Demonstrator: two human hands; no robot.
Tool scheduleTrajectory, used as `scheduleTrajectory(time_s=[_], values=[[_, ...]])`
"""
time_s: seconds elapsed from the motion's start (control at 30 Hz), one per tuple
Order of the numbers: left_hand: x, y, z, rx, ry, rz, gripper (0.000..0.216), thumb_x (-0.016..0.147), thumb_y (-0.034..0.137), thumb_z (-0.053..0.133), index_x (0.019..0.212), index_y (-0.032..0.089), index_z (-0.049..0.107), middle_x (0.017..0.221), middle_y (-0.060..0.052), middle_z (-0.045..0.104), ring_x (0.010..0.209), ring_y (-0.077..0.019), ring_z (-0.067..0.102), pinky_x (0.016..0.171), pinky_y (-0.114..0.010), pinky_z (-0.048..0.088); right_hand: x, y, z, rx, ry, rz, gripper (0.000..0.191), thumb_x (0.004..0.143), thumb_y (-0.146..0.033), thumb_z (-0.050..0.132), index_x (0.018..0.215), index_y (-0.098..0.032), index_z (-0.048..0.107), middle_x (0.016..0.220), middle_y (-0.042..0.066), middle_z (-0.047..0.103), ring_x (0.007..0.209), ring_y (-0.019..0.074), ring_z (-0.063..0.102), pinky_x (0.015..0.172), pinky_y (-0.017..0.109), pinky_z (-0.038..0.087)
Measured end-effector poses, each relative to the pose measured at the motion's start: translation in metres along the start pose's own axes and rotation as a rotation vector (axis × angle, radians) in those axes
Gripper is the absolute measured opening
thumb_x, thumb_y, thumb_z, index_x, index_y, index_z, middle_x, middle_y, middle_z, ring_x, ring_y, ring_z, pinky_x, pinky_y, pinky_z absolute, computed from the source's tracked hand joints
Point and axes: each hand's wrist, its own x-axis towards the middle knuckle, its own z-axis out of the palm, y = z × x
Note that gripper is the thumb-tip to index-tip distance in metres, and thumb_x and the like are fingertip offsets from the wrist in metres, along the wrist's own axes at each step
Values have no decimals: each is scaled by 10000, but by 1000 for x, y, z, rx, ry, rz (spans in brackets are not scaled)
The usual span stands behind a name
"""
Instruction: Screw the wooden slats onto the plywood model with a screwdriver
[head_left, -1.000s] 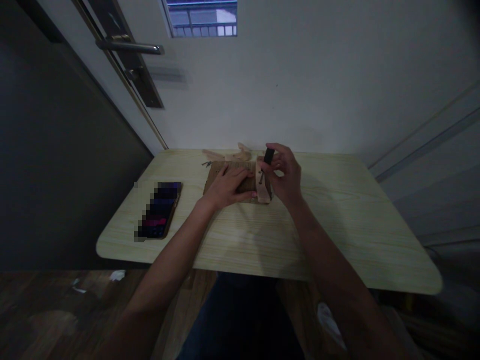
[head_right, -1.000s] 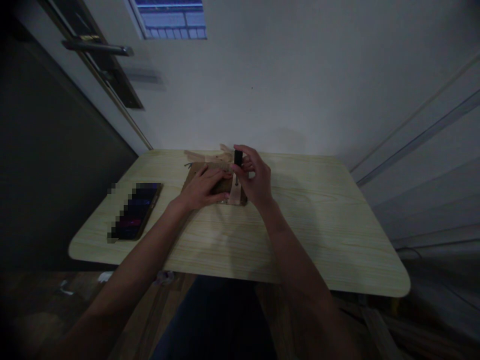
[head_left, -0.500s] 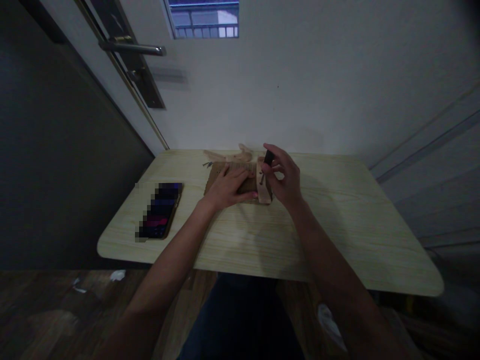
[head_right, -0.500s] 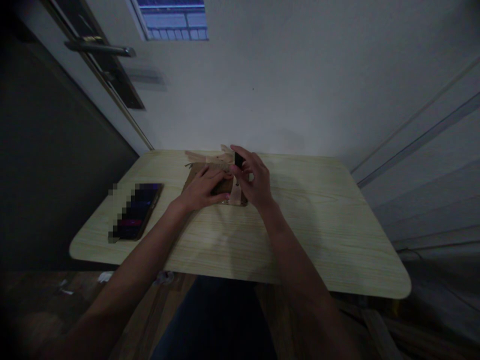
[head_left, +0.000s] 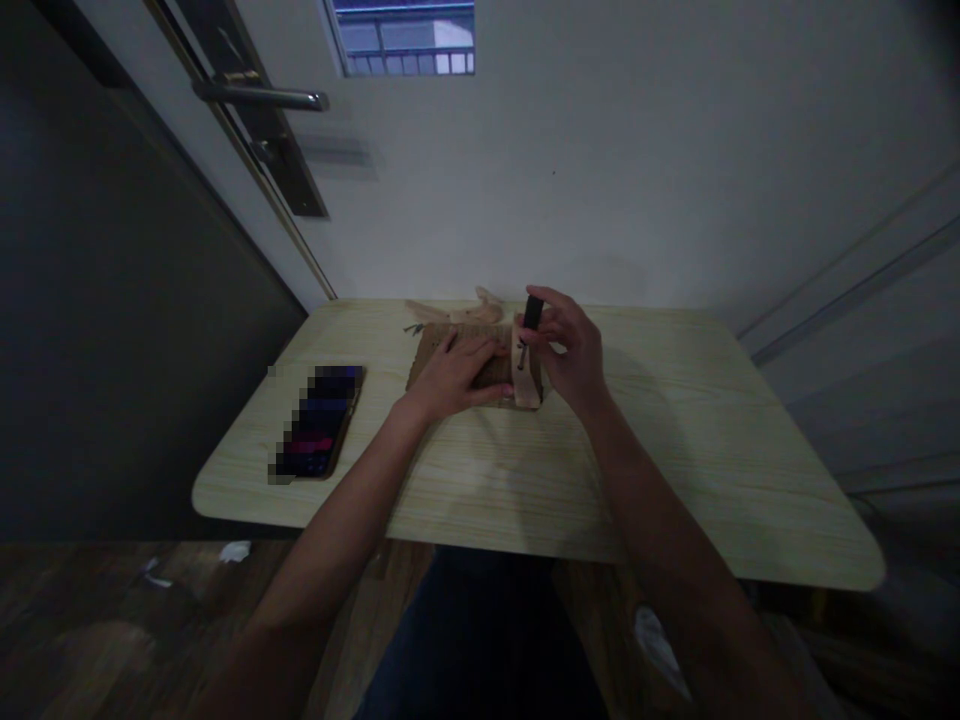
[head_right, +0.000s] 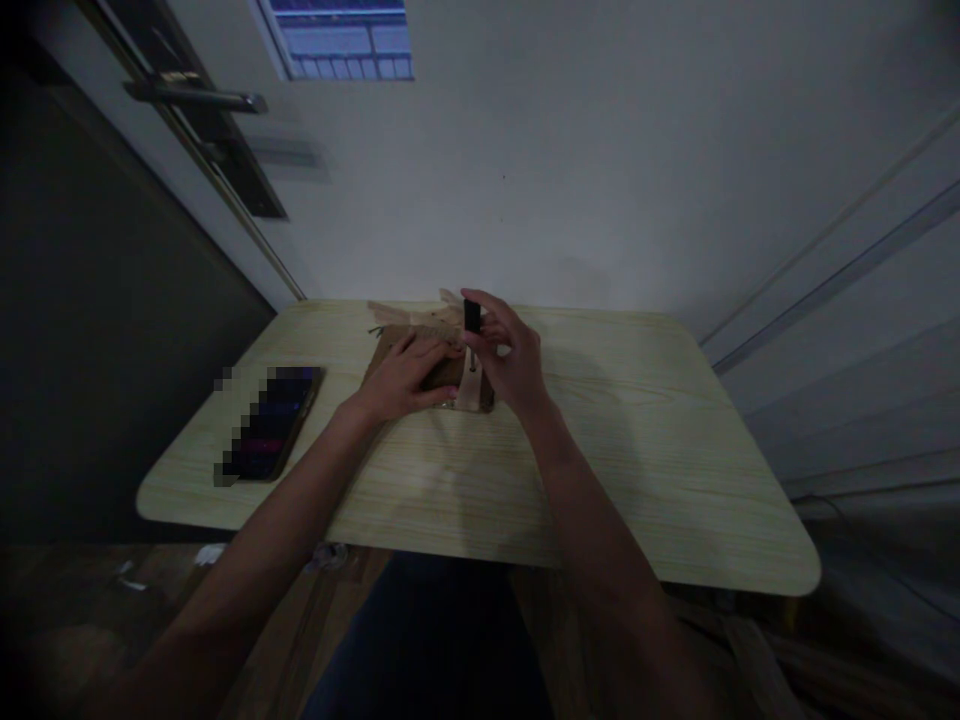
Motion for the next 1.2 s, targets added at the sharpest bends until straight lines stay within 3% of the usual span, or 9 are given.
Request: scheduleTrajectory(time_s=[0.23,0.43,0.6,0.8,0.97,1.2], values=[[-1,0,0,-14,3,5,593,917,669,566,1324,239,540,1405,-116,611,1371,-329,518,1224,-649,190,1,-2,0,-90,95,-31,459,808,-573,745,1165,-311,621,821,-8,654,686,159,649,561,276,581],[0,0,-1,3,2,3,608,913,665,573,1328,222,544,1412,-132,600,1374,-331,514,1228,-635,199,0,-6,-1,-35,-102,24,495,918,-592,588,1320,-307,548,1211,55,712,924,200,741,731,325,641],[0,0,-1,0,-4,0,610,916,664,568,1353,240,531,1449,-122,574,1390,-339,497,1234,-642,189,-2,-8,-2,32,-158,-13,563,942,-579,563,1420,-297,470,1156,67,746,985,213,758,849,350,635],[1,2,-2,-13,-8,6,595,910,667,574,1336,253,535,1407,-116,604,1363,-333,522,1241,-645,165,-3,-1,0,7,-71,60,583,858,-627,662,1342,-327,532,961,16,742,791,182,746,661,304,623],[0,1,-1,-12,-1,-4,612,907,684,565,1339,251,532,1399,-125,608,1353,-332,529,1227,-647,193,-4,2,4,-74,17,-3,555,834,-629,689,1286,-342,544,868,-11,648,665,144,653,557,277,588],[0,2,-1,-2,-8,-15,603,918,682,549,1342,254,534,1436,-120,585,1371,-333,512,1225,-642,199,-3,5,4,-86,-25,14,611,827,-661,673,1334,-347,537,966,30,660,661,149,627,514,281,578]])
